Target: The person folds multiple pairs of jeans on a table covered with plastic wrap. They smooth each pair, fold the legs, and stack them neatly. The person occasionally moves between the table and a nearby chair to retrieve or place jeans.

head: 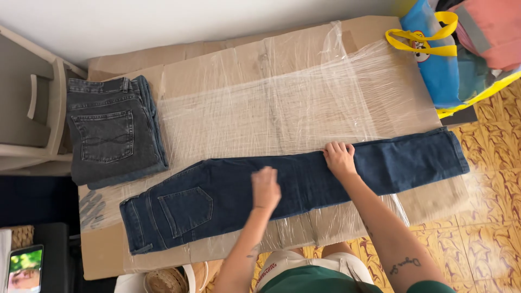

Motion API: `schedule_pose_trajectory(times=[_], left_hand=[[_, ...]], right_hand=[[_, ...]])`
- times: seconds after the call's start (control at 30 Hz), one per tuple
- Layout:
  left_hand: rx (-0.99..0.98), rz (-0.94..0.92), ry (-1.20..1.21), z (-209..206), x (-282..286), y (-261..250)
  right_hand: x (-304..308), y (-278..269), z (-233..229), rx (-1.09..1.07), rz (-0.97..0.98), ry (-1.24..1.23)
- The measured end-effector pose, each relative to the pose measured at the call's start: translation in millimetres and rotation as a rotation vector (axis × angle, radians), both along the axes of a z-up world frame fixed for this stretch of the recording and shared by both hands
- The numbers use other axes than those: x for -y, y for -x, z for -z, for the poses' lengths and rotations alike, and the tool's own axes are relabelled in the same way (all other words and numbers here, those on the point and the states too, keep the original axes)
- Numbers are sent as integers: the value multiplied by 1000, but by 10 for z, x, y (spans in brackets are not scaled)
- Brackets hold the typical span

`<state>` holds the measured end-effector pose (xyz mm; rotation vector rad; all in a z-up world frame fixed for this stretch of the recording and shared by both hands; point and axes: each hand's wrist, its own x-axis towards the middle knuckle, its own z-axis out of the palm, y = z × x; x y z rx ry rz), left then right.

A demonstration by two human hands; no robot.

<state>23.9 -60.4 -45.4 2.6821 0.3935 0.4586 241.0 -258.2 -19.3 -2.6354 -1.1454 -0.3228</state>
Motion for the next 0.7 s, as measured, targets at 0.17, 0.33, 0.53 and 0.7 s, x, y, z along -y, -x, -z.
schedule_pose_trajectory(times=[0.17, 0.33, 0.53, 0.7], left_hand=[[-23, 28, 78, 111, 398, -212], [-203, -80, 29, -184, 94, -122], [-260, -140, 0, -95, -653, 84], [-231, -265, -21, 294, -1333, 436]], right_hand=[[-336, 576, 35, -38, -179, 66], [-316, 932, 25, -171, -344, -34], [-274, 871, -87, -292, -29, 198], [51, 595, 124, -256, 180, 174]])
